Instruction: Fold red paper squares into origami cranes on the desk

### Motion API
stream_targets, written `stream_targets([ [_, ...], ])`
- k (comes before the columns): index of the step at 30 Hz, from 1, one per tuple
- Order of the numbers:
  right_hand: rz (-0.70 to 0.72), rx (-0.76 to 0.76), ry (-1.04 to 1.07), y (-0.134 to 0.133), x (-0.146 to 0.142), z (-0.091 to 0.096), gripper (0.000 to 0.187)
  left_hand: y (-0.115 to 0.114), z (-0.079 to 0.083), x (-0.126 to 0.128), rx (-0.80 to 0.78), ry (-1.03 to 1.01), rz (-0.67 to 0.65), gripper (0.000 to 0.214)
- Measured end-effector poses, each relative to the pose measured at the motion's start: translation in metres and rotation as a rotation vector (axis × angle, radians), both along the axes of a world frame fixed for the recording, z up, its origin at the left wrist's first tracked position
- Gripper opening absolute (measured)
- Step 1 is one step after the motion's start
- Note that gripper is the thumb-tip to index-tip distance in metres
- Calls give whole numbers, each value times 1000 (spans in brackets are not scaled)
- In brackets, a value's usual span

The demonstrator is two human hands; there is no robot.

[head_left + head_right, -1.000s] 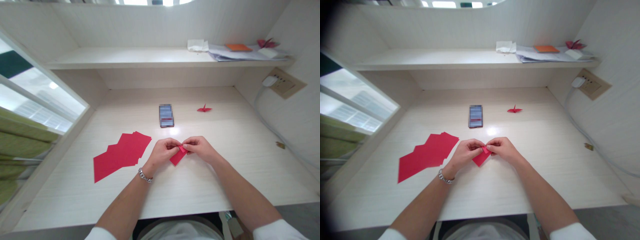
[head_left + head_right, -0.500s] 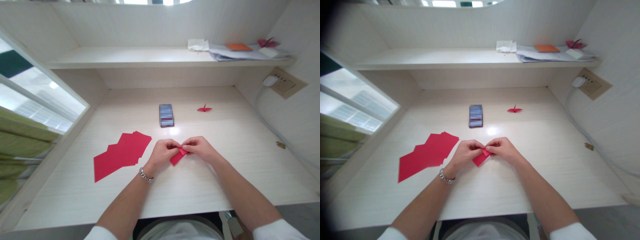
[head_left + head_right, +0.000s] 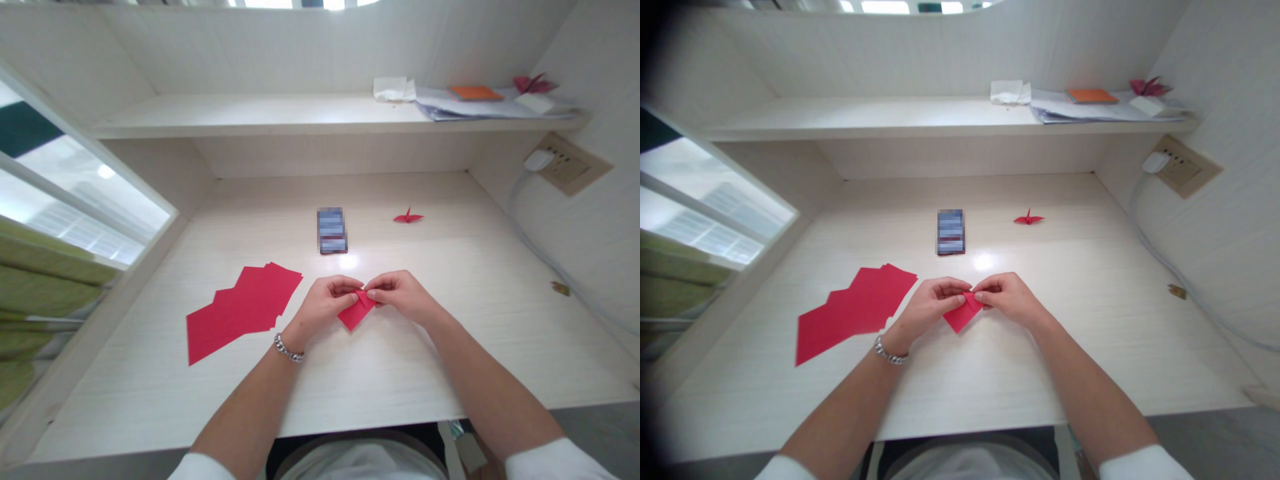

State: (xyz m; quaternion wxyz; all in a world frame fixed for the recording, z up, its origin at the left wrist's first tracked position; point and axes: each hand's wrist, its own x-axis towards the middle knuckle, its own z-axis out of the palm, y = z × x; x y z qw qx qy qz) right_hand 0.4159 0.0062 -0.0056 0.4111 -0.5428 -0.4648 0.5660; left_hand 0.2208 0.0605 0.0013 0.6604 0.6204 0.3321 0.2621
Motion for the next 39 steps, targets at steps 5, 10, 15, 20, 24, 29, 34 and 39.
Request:
stream_targets([
  [5, -10, -12, 5, 1, 1, -2, 17, 0, 0, 1, 67, 70, 0, 17],
  [10, -9, -26, -20, 1, 1, -3, 17, 1, 2, 0, 102, 110, 6, 20],
  [15, -17, -6, -48, 1, 0, -2, 16, 0, 1, 0, 47, 65, -16, 20],
  [20, -49, 63, -41, 0, -4, -1, 20, -1, -1, 2, 49, 50, 79, 22],
  [24, -199, 106, 73, 1, -10, -1, 32, 0, -2, 2, 46, 0, 176, 23],
  [29, -281, 158, 120, 0, -15, -1, 38, -2, -3, 4, 47, -26, 118, 23],
  [34, -299, 143, 156, 0, -17, 0, 40, -5, -3, 7, 43, -21, 87, 25],
  [39, -369, 169, 176, 0, -18, -2, 37, -5, -2, 8, 40, -16, 102, 25],
])
